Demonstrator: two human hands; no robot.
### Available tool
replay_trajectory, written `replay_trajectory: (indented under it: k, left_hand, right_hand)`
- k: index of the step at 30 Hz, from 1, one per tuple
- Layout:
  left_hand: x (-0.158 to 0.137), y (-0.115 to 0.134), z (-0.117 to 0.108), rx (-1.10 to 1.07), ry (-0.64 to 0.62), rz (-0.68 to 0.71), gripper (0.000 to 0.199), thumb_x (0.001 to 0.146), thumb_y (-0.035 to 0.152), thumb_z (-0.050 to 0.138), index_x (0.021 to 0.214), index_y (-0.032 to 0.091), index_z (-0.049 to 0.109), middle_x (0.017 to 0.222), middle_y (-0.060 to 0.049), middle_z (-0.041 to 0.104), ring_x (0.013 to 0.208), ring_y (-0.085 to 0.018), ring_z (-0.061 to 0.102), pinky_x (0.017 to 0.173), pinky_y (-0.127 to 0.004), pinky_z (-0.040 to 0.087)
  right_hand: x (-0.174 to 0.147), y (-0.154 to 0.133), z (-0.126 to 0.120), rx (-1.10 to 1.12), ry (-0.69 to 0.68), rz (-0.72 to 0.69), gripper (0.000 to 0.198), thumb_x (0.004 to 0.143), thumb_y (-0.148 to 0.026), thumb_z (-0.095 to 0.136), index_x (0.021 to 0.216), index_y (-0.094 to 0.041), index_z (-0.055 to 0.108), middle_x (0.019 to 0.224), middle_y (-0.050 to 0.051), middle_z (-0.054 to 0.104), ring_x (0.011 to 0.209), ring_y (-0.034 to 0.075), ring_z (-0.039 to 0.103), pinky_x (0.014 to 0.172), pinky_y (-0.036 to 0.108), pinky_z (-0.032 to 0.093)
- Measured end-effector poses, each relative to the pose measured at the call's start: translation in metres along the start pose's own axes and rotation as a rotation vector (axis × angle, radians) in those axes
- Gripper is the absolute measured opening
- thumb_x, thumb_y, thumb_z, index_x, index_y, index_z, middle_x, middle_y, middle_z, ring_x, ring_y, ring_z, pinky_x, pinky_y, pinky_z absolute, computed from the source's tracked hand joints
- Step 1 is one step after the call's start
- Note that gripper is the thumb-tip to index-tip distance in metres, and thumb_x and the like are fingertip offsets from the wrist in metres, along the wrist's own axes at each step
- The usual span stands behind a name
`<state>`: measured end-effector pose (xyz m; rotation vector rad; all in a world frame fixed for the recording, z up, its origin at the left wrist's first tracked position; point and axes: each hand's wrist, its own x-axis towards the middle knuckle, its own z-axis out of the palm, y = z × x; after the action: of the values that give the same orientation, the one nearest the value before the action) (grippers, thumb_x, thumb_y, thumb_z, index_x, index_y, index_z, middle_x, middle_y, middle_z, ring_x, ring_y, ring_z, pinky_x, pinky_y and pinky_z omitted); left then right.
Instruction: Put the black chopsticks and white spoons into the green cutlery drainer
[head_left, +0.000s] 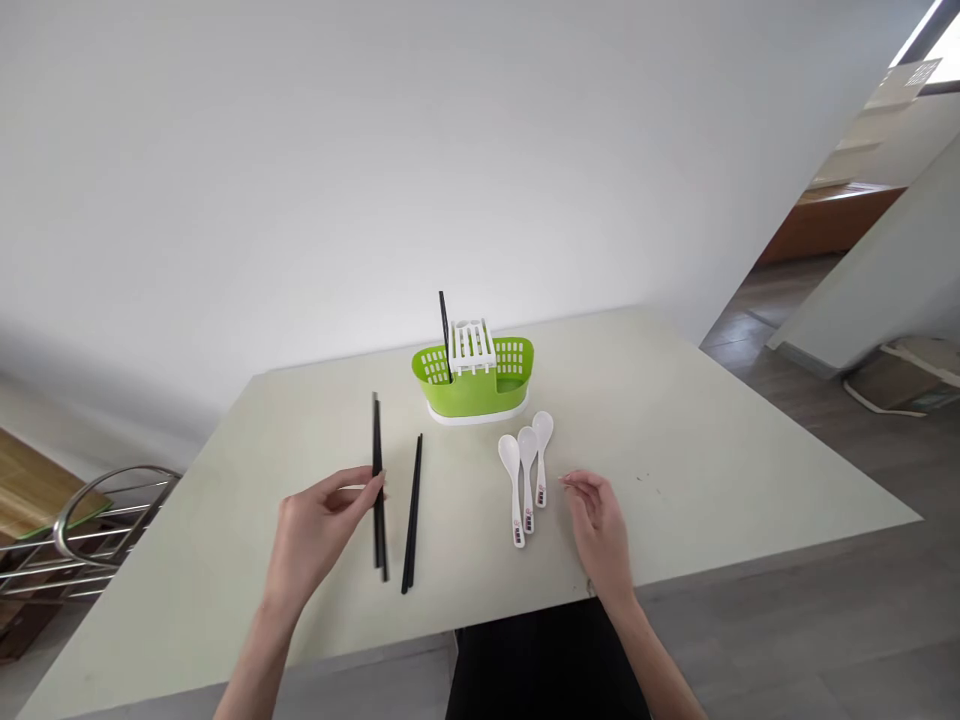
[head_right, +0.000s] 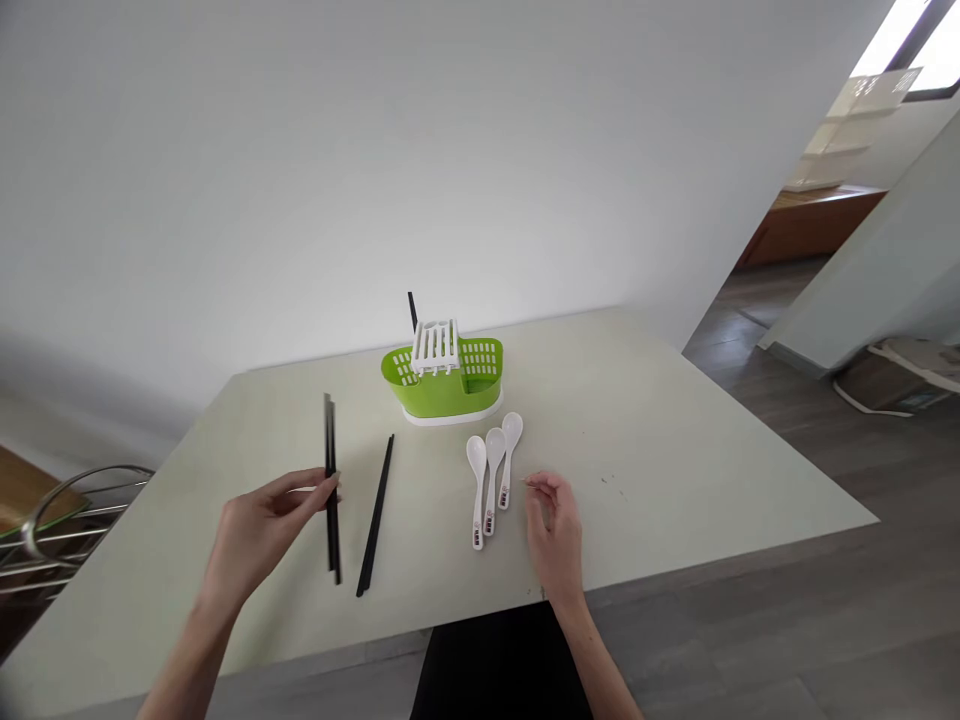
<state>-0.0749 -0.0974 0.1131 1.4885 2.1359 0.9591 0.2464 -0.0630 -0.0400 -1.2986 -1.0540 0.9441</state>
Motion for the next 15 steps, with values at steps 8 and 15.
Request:
replay_trajectory:
  k: [8, 15]
  left_hand:
    - [-0.025, 0.013, 0.064, -0.784, -0.073, -0.221, 0.044, 0.069, 0.053, 0.090, 0.085, 0.016, 0.073, 0.094, -0.009, 0.078, 0.098, -0.032, 0.079, 0.097, -0.044, 0.064]
    - [-0.037, 0.018, 0.101, -1.005, -0.115, -0.284, 0.038, 0.073, 0.044, 0.090, 0.084, 0.016, 0.068, 0.104, -0.010, 0.080, 0.111, -0.033, 0.076, 0.107, -0.050, 0.059]
  right_hand:
    - [-0.007, -0.015, 0.002, -0.075, -0.204, -0.014, 0.029, 0.097, -0.055, 0.058, 0.100, -0.027, 0.068, 0.095, 0.008, 0.075, 0.092, 0.027, 0.070, 0.071, 0.035, 0.057]
    - [-0.011, -0.026, 0.000, 0.013, -0.471, -0.038, 0.036, 0.103, -0.056, 0.051, 0.094, -0.026, 0.068, 0.078, 0.002, 0.069, 0.065, 0.018, 0.063, 0.067, 0.031, 0.052]
